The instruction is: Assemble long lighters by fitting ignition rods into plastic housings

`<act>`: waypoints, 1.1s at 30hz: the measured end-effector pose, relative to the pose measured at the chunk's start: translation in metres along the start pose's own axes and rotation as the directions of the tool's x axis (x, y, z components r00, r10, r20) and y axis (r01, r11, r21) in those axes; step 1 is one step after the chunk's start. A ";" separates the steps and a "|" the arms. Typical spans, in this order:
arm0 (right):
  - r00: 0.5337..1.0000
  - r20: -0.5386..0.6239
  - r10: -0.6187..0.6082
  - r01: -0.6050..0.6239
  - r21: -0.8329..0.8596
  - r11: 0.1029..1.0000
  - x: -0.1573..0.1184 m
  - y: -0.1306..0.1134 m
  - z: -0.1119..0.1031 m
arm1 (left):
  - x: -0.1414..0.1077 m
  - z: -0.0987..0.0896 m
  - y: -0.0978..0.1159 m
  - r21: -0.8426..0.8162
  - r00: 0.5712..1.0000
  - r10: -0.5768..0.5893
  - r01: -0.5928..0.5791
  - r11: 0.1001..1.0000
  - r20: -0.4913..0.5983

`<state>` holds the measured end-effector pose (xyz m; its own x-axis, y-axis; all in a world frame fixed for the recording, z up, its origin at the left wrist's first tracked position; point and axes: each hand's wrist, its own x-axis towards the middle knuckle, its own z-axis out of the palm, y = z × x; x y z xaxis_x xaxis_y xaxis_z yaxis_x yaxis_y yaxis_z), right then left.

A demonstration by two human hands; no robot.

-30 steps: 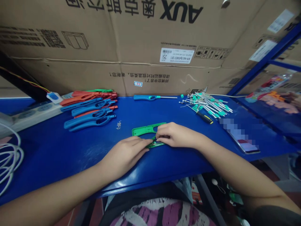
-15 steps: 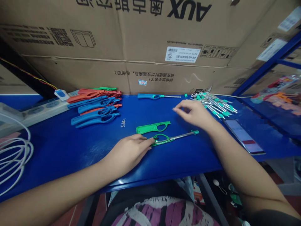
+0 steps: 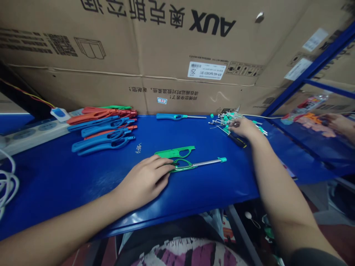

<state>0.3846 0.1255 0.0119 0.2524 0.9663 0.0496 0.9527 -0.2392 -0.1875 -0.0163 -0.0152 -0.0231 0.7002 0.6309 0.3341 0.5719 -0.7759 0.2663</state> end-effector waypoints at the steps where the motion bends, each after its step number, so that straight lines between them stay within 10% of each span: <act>1: 1.000 0.000 -0.007 0.007 0.013 1.000 0.000 -0.001 0.002 | 0.001 0.000 -0.001 -0.024 1.000 -0.009 0.009 1.000 0.009; 15: 0.989 -0.106 0.107 -0.103 0.049 0.994 -0.003 -0.015 0.003 | 0.010 0.003 -0.002 -0.153 0.994 -0.102 0.096 0.984 -0.031; 21: 0.992 0.047 -0.121 0.112 0.151 0.982 -0.023 -0.034 -0.010 | 0.009 0.003 -0.003 -0.158 0.992 -0.120 0.111 0.981 -0.049; 27: 0.836 0.383 -0.393 0.387 0.096 0.917 -0.045 -0.055 -0.008 | 0.010 0.002 -0.002 -0.171 0.989 -0.135 0.124 0.977 -0.056; 33: 0.711 0.063 -0.700 0.678 0.202 0.707 -0.047 -0.054 0.004 | 0.008 -0.003 0.003 -0.184 0.989 -0.140 0.128 0.975 -0.056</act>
<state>0.3208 0.0937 0.0161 -0.4981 0.8608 0.1044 0.8104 0.5050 -0.2969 -0.0100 -0.0123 -0.0170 0.5880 0.7322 0.3438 0.5685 -0.6764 0.4683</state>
